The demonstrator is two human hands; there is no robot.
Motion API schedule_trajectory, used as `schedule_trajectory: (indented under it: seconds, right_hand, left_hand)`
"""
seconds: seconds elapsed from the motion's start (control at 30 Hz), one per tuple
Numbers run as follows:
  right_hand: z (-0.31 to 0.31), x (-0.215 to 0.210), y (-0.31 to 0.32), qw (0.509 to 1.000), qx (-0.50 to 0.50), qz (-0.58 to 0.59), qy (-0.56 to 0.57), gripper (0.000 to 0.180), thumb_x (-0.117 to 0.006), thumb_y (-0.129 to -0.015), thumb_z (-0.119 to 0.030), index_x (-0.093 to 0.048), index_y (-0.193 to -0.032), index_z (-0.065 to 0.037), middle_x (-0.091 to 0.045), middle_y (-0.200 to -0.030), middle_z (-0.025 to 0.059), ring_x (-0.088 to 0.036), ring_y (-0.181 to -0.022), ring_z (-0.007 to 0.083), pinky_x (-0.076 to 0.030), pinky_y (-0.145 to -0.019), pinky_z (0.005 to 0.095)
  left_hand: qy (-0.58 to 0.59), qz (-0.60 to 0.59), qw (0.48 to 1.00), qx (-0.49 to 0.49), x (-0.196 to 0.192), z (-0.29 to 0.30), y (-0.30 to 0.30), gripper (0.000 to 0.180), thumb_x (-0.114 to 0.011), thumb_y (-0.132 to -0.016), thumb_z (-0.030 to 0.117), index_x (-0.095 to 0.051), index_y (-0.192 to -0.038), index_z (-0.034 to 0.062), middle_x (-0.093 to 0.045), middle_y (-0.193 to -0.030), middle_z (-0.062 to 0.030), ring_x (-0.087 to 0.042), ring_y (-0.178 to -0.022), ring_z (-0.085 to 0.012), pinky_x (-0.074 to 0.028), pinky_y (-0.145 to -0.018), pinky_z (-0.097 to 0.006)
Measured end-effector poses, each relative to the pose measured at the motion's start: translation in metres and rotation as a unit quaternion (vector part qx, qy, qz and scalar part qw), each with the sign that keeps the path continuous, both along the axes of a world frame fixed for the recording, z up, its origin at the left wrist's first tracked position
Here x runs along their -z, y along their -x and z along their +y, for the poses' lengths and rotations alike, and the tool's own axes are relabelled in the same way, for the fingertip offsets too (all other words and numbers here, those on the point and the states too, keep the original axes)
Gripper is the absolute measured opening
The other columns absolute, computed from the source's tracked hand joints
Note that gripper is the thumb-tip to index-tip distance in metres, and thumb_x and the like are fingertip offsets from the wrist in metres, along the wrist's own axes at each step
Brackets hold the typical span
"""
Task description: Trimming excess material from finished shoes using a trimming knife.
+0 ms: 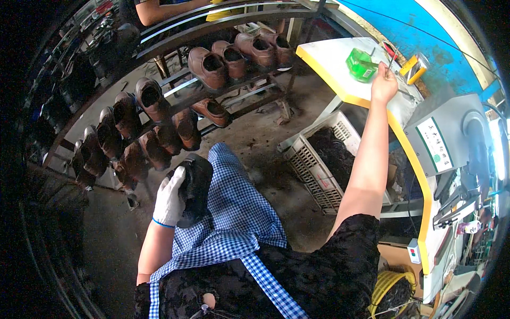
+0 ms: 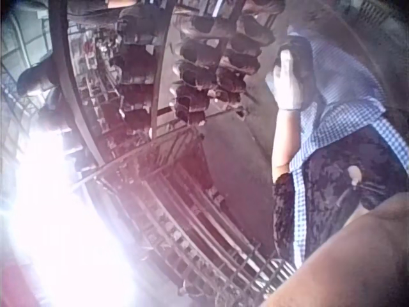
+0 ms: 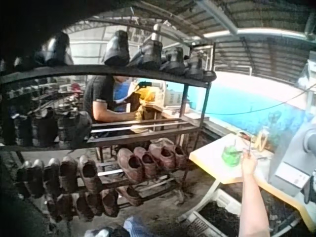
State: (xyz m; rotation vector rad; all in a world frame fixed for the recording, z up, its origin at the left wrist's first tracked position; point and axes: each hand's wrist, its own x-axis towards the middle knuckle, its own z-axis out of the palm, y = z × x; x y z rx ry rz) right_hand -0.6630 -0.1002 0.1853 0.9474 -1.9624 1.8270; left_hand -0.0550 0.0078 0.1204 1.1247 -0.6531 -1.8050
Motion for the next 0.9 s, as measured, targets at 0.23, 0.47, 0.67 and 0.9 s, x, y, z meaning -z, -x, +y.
schedule_trajectory:
  seconds: [0.23, 0.47, 0.67, 0.9]
  right_hand:
    - [0.001, 0.013, 0.043, 0.986, -0.037, -0.136, 0.091, 0.027, -0.067, -0.091, -0.031, -0.074, -0.091, -0.005, -0.068, -0.081, 0.0038, -0.060, -0.066, 0.0121, -0.043, -0.051, 0.0287]
    - [0.053, 0.011, 0.067, 0.827, -0.350, -0.380, 0.221, 0.017, -0.052, -0.100, -0.019, -0.061, -0.107, -0.007, -0.055, -0.080, -0.0014, -0.045, -0.061, 0.0041, -0.028, -0.037, 0.0169]
    - [0.074, 0.053, -0.169, 0.756, -0.423, -0.498, 0.051, 0.022, -0.058, -0.098, -0.019, -0.059, -0.110, -0.001, -0.054, -0.076, -0.0019, -0.041, -0.051, 0.0019, -0.027, -0.034, 0.0129]
    - [0.086, 0.134, -0.293, 0.603, -0.508, -0.607, -0.100, 0.029, -0.062, -0.096, -0.025, -0.062, -0.113, -0.001, -0.062, -0.083, 0.0016, -0.048, -0.056, 0.0032, -0.032, -0.037, 0.0158]
  left_hand:
    - [0.016, -0.027, 0.999, 0.042, -0.001, -0.009, 0.005, 0.043, -0.061, -0.095, 0.026, -0.054, -0.122, -0.0063, -0.065, -0.109, -0.0131, -0.064, -0.097, -0.0208, -0.052, -0.083, -0.031]
    - [-0.017, 0.026, 0.996, 0.081, 0.021, -0.024, 0.014, 0.045, -0.063, -0.094, 0.029, -0.054, -0.121, -0.0069, -0.064, -0.107, -0.0106, -0.062, -0.092, -0.0179, -0.051, -0.083, -0.029]
    - [-0.012, 0.036, 0.996, 0.077, 0.062, -0.022, 0.031, 0.041, -0.060, -0.096, 0.023, -0.052, -0.124, -0.0054, -0.062, -0.110, -0.0088, -0.061, -0.097, -0.0180, -0.050, -0.087, -0.030]
    - [-0.013, 0.036, 0.995, 0.095, 0.061, -0.014, 0.039, 0.046, -0.060, -0.095, 0.025, -0.051, -0.128, -0.0062, -0.061, -0.111, -0.0087, -0.060, -0.097, -0.0168, -0.049, -0.088, -0.028]
